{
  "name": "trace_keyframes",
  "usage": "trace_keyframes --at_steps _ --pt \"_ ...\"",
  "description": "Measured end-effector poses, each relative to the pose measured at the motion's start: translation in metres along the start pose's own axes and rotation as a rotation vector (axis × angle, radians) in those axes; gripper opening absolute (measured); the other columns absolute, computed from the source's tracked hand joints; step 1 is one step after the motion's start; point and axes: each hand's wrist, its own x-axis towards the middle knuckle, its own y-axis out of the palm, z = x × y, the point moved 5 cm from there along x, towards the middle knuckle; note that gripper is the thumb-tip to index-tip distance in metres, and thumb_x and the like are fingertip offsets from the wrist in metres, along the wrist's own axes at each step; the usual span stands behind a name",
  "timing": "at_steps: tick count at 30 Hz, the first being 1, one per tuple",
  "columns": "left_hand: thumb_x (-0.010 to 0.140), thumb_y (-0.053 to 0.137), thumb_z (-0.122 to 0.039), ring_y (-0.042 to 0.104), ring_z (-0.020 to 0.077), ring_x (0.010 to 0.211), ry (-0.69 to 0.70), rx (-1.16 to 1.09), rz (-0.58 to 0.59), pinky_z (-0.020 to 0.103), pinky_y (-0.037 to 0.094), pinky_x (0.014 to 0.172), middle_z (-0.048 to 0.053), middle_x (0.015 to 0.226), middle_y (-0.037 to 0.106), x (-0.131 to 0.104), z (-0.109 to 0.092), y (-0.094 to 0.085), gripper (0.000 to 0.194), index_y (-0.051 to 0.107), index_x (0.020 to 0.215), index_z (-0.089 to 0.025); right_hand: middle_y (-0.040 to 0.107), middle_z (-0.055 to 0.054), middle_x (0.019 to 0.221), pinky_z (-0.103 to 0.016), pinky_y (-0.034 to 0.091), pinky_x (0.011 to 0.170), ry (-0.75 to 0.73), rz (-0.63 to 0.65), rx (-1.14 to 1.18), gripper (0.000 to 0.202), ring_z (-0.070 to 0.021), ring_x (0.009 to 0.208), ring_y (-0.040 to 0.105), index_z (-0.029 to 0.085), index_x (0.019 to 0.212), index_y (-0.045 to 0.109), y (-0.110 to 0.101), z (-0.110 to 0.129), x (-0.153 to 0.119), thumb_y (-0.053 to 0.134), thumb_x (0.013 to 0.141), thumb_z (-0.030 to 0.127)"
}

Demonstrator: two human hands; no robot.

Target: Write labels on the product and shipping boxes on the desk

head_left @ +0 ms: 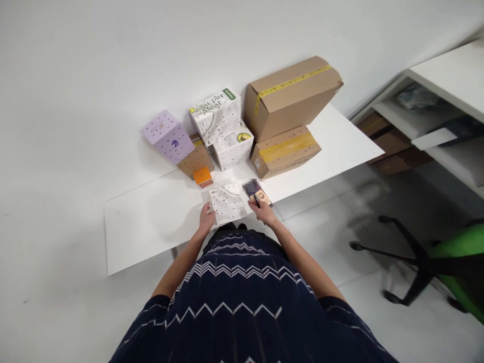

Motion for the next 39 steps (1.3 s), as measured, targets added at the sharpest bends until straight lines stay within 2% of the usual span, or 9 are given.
trace_keyframes --at_steps 2,5,7,10,15,20,25,29,39 --pt "0.073 0.073 -0.033 0.04 0.036 0.138 0.195 0.144 -0.025 0.053 0.033 0.115 0.015 0.14 0.051 -0.009 -0.009 0.003 0.047 0.061 0.118 -0.023 0.072 -0.006 0.089 -0.023 0.042 0.04 -0.033 -0.066 0.173 0.024 -0.0062 0.043 0.043 0.018 0.086 0.067 -0.005 0.016 0.002 0.069 0.079 0.041" --pt "0.078 0.07 -0.036 0.038 0.0362 0.139 0.528 0.347 0.159 0.054 0.021 0.122 0.015 0.136 0.054 -0.026 -0.023 0.026 0.034 0.068 0.11 -0.023 0.069 -0.007 0.087 -0.026 0.05 0.054 -0.125 -0.081 0.365 0.046 -0.0114 0.055 0.056 0.018 0.084 0.068 -0.009 0.043 0.002 0.058 0.084 0.062" --pt "0.078 0.071 -0.038 0.039 0.0372 0.138 0.643 0.439 0.307 0.055 0.019 0.122 0.015 0.136 0.055 -0.034 -0.025 0.043 0.035 0.069 0.11 -0.024 0.067 -0.007 0.078 -0.027 0.05 0.057 -0.191 -0.096 0.289 0.06 -0.015 0.061 0.059 0.017 0.083 0.069 -0.008 0.058 0.0 0.05 0.085 0.074" --pt "0.076 0.075 -0.041 0.034 0.0402 0.142 0.732 0.569 0.431 0.057 0.015 0.122 0.015 0.143 0.052 -0.034 -0.024 0.062 0.047 0.067 0.119 -0.024 0.059 -0.003 0.06 -0.027 0.048 0.058 -0.261 -0.045 0.107 0.068 -0.0152 0.056 0.056 0.017 0.087 0.071 0.008 0.067 -0.002 0.041 0.087 0.079" --pt "0.072 0.077 -0.038 0.029 0.0433 0.145 0.757 0.741 0.504 0.06 0.012 0.121 0.018 0.151 0.044 -0.022 -0.017 0.075 0.065 0.058 0.132 -0.021 0.064 -0.002 0.073 -0.028 0.051 0.068 -0.332 0.13 0.055 0.035 -0.0161 0.069 0.06 0.021 0.086 0.064 0.056 0.051 0.006 0.06 0.083 0.055" --pt "0.071 0.076 -0.034 0.034 0.0452 0.141 0.774 0.806 0.457 0.06 0.02 0.119 0.023 0.149 0.044 -0.016 -0.008 0.078 0.073 0.052 0.137 -0.016 0.058 0.002 0.073 -0.03 0.05 0.077 -0.484 0.059 -0.063 0.014 -0.0167 0.072 0.056 0.025 0.081 0.056 0.081 0.037 0.021 0.061 0.072 0.034" --pt "0.072 0.074 -0.038 0.036 0.0444 0.139 0.828 0.876 0.452 0.06 0.023 0.117 0.023 0.147 0.045 -0.015 -0.004 0.077 0.073 0.052 0.138 -0.015 0.053 0.003 0.07 -0.029 0.049 0.074 -0.491 0.018 -0.079 0.014 -0.0169 0.071 0.053 0.026 0.076 0.05 0.087 0.031 0.037 0.056 0.072 0.037" --pt "0.074 0.072 -0.038 0.039 0.0428 0.137 0.834 0.883 0.47 0.059 0.025 0.117 0.021 0.141 0.05 -0.018 -0.008 0.074 0.063 0.057 0.132 -0.016 0.063 0.0 0.081 -0.032 0.051 0.081 -0.509 0.042 -0.084 0.02 -0.0191 0.08 0.06 0.025 0.083 0.06 0.086 0.028 0.04 0.053 0.074 0.04" --pt "0.075 0.071 -0.04 0.042 0.0417 0.126 0.69 0.766 0.538 0.06 0.024 0.115 0.019 0.122 0.058 -0.019 -0.004 0.075 0.039 0.068 0.108 -0.019 0.074 -0.005 0.097 -0.038 0.05 0.1 -0.52 0.045 -0.254 0.018 -0.0212 0.094 0.067 0.023 0.089 0.069 0.089 0.023 0.042 0.055 0.08 0.029"
